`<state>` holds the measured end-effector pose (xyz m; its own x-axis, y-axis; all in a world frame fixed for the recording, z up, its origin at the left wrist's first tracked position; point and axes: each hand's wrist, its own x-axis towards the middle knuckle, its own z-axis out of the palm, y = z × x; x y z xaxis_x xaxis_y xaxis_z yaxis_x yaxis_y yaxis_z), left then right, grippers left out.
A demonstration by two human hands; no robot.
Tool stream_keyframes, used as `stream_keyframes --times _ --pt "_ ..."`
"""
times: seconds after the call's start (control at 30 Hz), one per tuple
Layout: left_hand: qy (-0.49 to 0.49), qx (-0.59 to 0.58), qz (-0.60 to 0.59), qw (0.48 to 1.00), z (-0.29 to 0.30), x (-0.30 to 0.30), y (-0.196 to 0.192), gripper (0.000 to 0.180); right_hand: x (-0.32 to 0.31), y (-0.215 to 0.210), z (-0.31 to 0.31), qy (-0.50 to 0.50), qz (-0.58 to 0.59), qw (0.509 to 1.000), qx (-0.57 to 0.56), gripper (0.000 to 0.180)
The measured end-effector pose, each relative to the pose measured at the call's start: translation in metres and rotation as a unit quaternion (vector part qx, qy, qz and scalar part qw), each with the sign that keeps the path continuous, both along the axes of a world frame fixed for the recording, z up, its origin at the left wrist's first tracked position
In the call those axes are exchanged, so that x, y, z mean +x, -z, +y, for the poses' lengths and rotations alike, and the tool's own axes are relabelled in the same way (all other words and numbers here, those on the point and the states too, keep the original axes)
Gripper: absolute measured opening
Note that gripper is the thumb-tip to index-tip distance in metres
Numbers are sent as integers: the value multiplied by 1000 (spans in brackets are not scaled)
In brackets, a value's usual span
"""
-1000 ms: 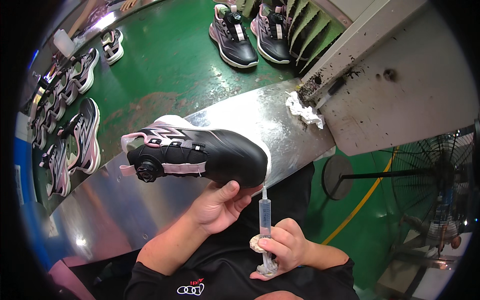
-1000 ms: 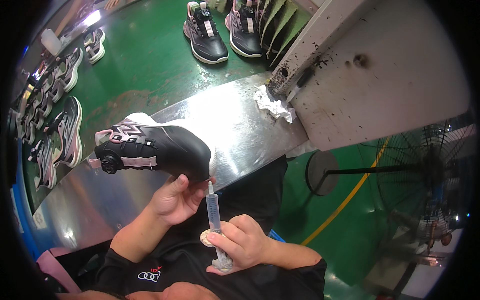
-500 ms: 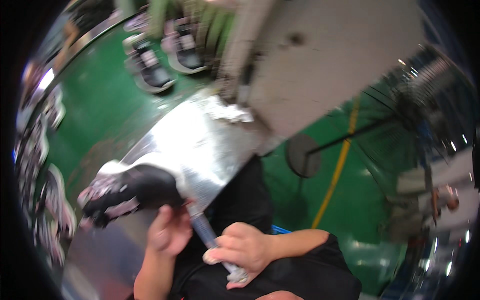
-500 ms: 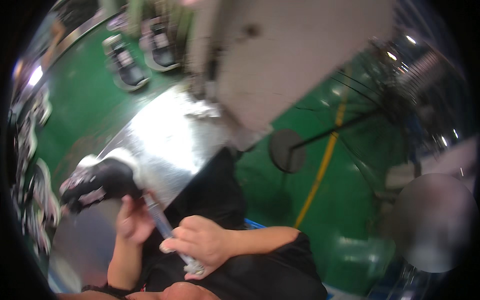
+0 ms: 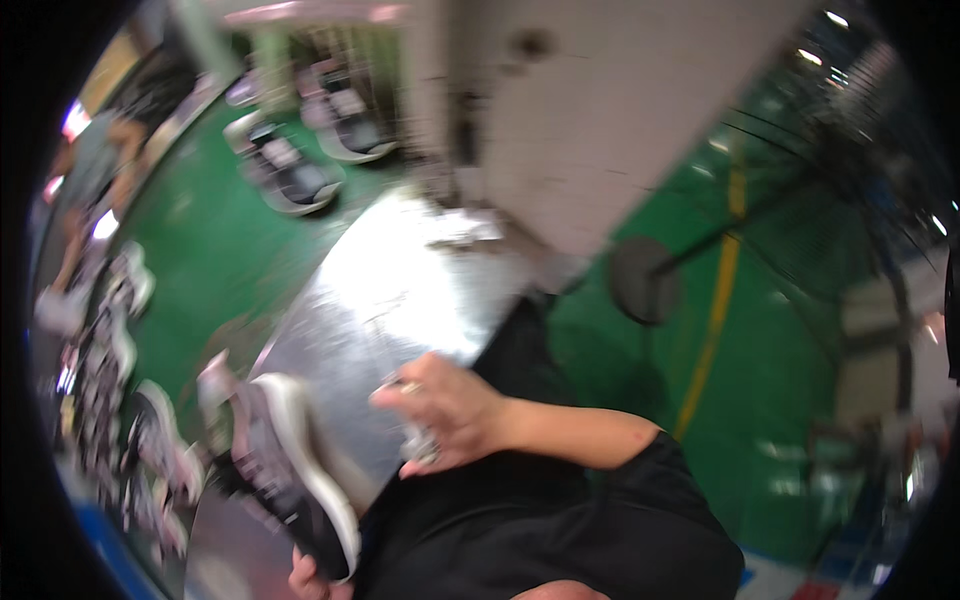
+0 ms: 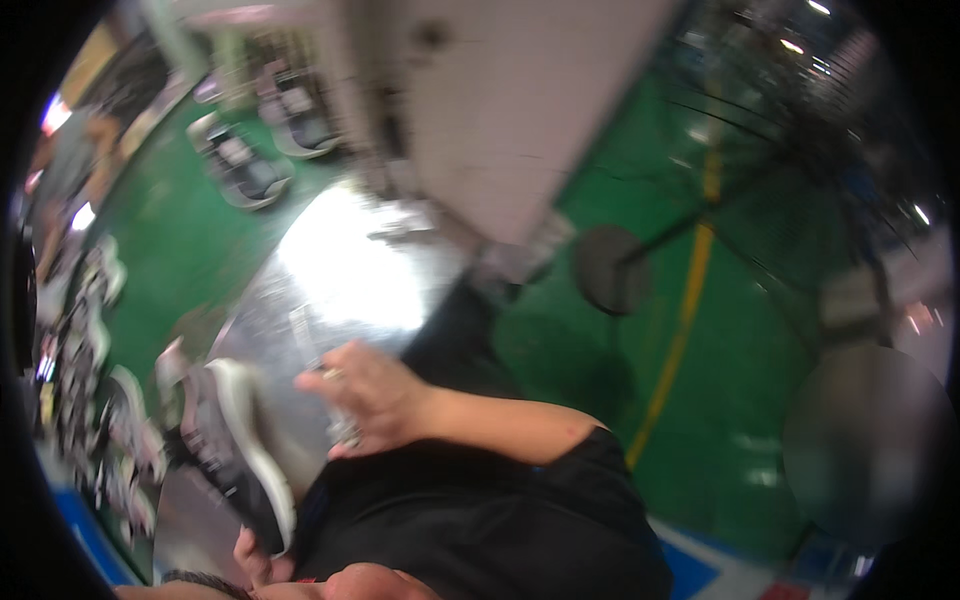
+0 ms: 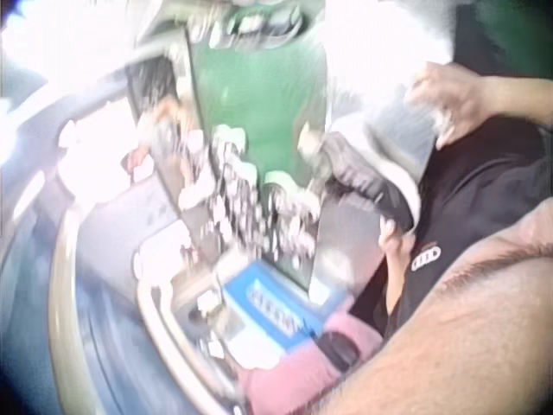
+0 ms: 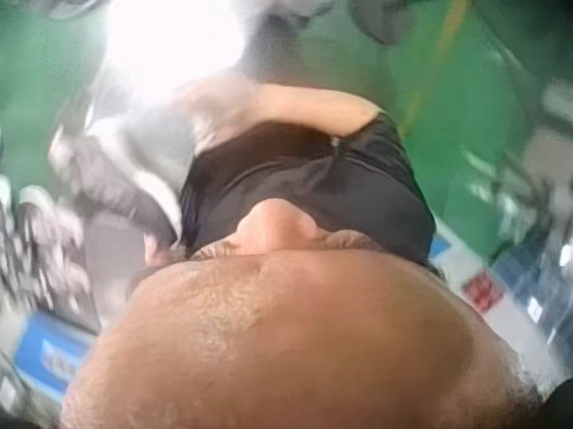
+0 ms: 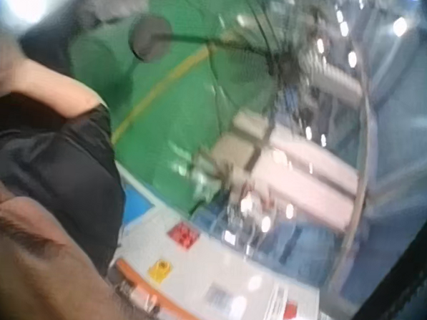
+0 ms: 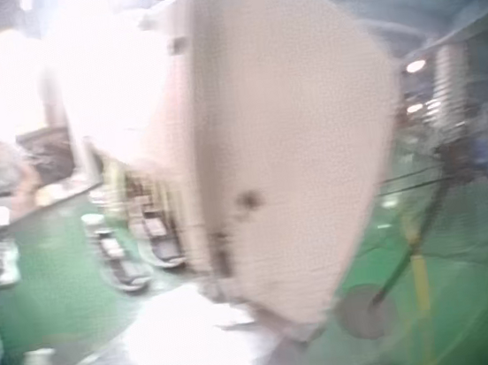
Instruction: The person cleans the edges of shoes using a cleaning solution in a syringe and a cloth. The person picks up a shoe from the assembly line, applies the solution to the sole's edge, and wipes it clean before placing it back.
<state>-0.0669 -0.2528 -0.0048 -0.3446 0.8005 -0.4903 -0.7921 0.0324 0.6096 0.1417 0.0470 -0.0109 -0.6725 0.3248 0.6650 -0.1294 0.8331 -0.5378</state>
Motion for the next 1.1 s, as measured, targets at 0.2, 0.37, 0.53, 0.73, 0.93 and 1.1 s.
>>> stream_keyframes --times 0.2,0.37,0.53,0.73,0.93,1.1 --pt "14 69 67 995 90 -15 -40 73 -26 -4 0 36 -40 998 17 90" --pt "-8 114 127 985 227 -84 -8 34 -30 -3 -1 42 -73 996 37 93" --pt "87 43 134 986 237 -70 -15 33 -34 -1 0 19 -75 997 19 94" --pt "-120 11 269 956 102 -101 -12 18 -28 -6 6 22 -50 998 20 92" --pt "-345 -146 479 794 -24 -185 24 48 -37 1 4 15 -45 998 35 94" --pt "-327 -128 497 794 23 -223 16 65 -34 2 -2 24 -50 998 42 93"
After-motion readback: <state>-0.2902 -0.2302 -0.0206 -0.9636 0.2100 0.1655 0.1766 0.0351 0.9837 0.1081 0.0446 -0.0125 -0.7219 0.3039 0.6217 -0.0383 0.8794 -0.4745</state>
